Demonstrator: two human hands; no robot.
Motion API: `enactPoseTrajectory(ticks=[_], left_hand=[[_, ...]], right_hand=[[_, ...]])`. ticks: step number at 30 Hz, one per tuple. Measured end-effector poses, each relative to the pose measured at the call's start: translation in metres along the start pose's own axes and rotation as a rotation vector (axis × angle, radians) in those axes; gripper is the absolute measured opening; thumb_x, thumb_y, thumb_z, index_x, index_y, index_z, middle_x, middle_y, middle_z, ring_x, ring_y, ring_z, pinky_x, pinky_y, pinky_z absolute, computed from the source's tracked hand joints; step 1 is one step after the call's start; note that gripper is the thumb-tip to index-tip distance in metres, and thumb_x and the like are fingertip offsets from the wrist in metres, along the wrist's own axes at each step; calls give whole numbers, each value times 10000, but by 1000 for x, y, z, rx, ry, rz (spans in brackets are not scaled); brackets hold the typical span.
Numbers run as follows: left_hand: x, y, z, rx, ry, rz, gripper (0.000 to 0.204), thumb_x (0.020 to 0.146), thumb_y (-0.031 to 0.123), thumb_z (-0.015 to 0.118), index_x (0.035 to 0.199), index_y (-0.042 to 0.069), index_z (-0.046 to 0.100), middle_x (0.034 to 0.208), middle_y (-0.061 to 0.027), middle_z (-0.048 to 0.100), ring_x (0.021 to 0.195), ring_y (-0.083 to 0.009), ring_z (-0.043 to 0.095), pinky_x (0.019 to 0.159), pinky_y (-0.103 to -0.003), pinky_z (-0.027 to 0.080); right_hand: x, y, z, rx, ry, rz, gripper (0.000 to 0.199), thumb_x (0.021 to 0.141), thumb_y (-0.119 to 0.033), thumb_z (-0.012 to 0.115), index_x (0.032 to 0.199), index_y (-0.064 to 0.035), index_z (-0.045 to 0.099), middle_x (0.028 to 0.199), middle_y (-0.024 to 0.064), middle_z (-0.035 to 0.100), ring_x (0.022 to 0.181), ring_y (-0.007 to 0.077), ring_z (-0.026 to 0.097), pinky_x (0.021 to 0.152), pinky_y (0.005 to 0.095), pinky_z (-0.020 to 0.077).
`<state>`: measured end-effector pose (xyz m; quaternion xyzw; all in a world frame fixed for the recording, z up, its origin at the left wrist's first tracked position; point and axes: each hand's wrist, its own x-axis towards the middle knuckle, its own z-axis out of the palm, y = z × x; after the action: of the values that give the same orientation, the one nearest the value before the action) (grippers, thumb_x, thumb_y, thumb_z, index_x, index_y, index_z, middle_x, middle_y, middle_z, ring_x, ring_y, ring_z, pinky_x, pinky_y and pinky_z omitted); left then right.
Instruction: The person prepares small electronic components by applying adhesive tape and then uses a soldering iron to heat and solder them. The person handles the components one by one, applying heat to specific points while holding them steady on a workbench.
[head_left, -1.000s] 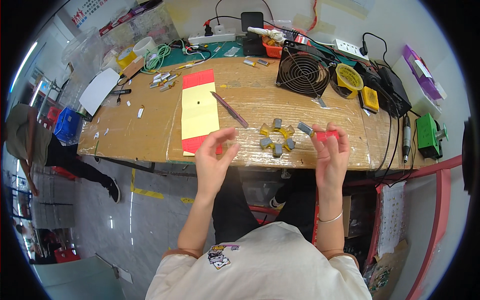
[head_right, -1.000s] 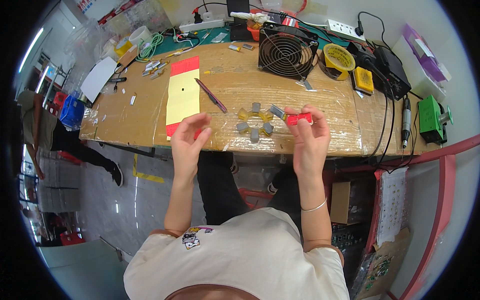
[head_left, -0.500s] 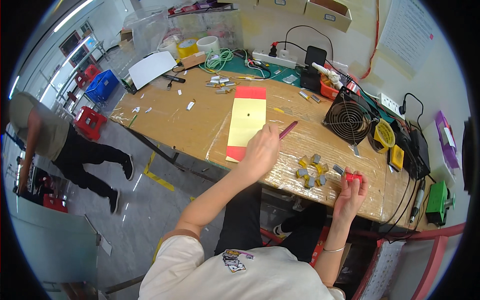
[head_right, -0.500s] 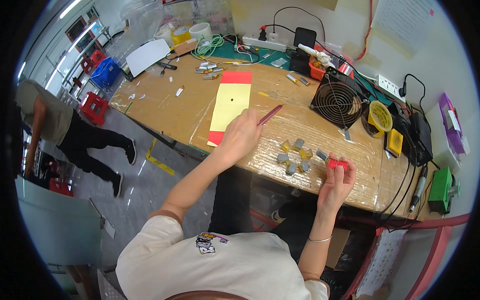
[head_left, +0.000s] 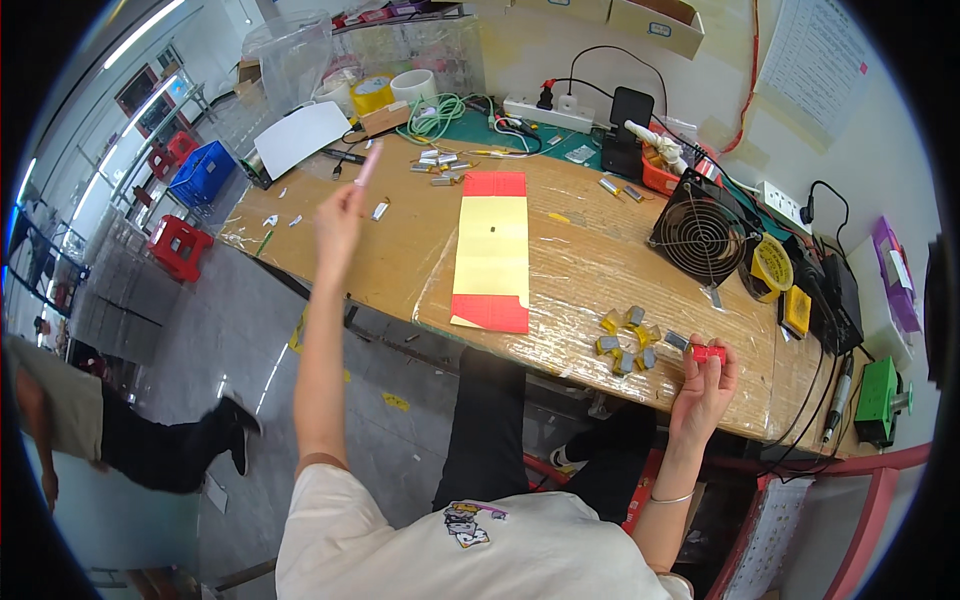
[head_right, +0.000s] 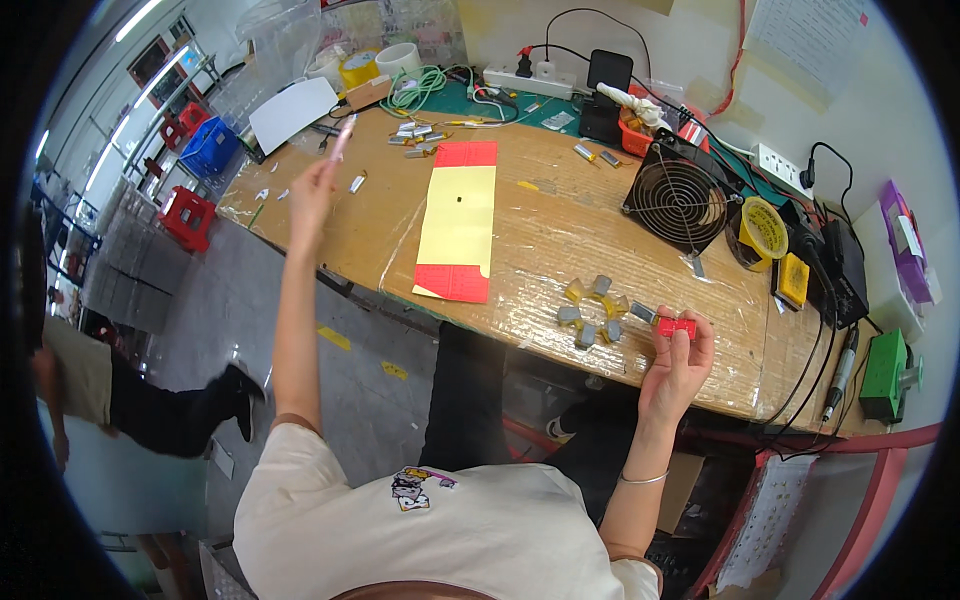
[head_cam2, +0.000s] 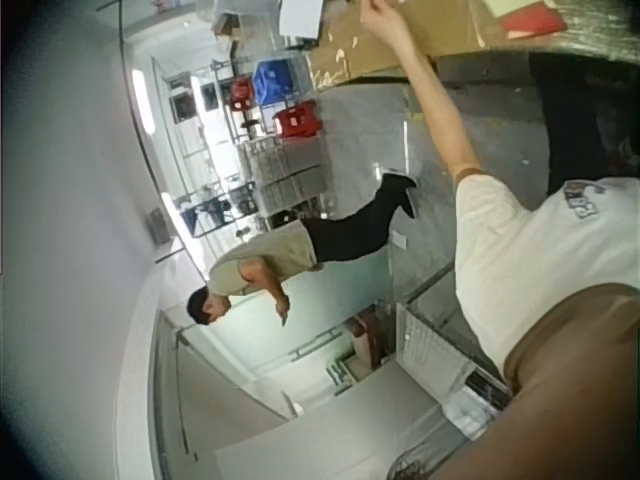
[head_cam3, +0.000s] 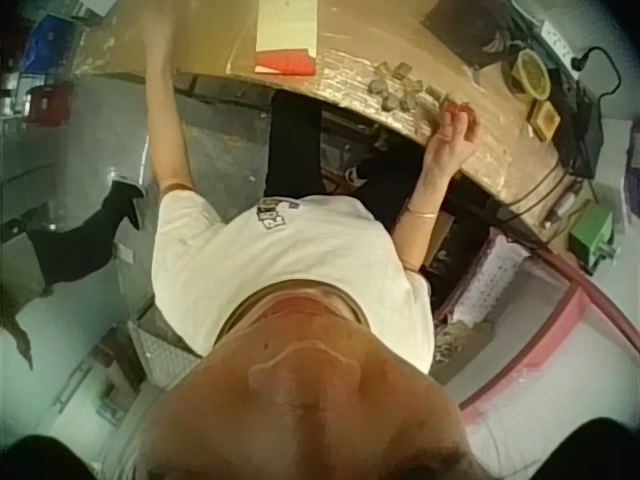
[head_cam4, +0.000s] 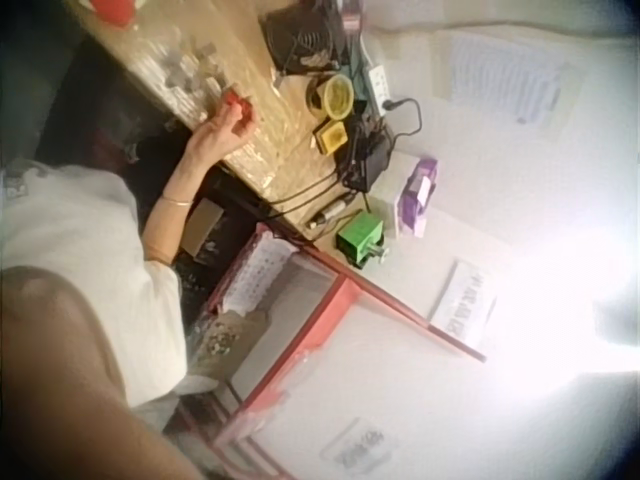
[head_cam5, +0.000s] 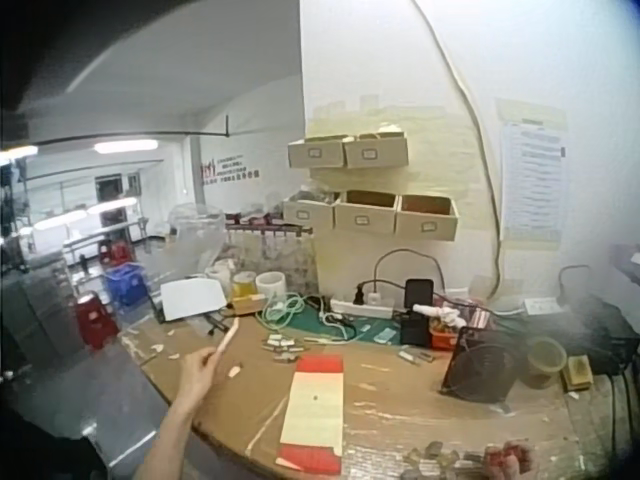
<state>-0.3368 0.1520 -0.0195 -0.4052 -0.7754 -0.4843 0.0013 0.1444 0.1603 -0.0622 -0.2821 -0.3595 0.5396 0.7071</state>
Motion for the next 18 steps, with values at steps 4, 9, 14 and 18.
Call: enactPoseTrajectory(ticks=[4, 9, 14, 18], left_hand=[[59, -80, -31, 84, 102, -37, 262, 889, 185, 527, 1075, 53, 655, 635, -37, 594, 560, -112, 521, 519, -290, 396], [129, -169, -44, 402, 147, -21, 318, 848, 142, 486, 1127, 54, 612, 858, -203, 658, 846, -351, 634, 729, -443, 465], [136, -169, -25, 642, 105, 85, 355, 862, 166, 511, 1178, 13, 559, 1067, -253, 599, 1015, -389, 565, 879, -442, 433], [80, -71, 9, 401, 115, 317, 417, 897, 223, 523, 1242, -12, 504, 1282, -231, 490, 1192, -362, 459, 1009, -411, 353]], right_hand=[[0, 1, 1, -25, 5, -10, 217, 874, -49, 596, 1077, -16, 530, 1062, 82, 549, 1036, 286, 594, 852, 324, 540], [-1, 3, 3, -7, -8, 3, 227, 867, -31, 598, 1083, -12, 530, 1068, 84, 550, 1039, 300, 590, 880, 357, 520], [-4, 1, 2, -18, -42, -13, 225, 861, -20, 598, 1076, -14, 531, 1062, 86, 544, 1027, 292, 591, 885, 373, 505], [-6, 0, 2, 6, -126, -58, 230, 842, -50, 621, 1053, -20, 535, 1031, 81, 526, 991, 272, 594, 881, 379, 485]])
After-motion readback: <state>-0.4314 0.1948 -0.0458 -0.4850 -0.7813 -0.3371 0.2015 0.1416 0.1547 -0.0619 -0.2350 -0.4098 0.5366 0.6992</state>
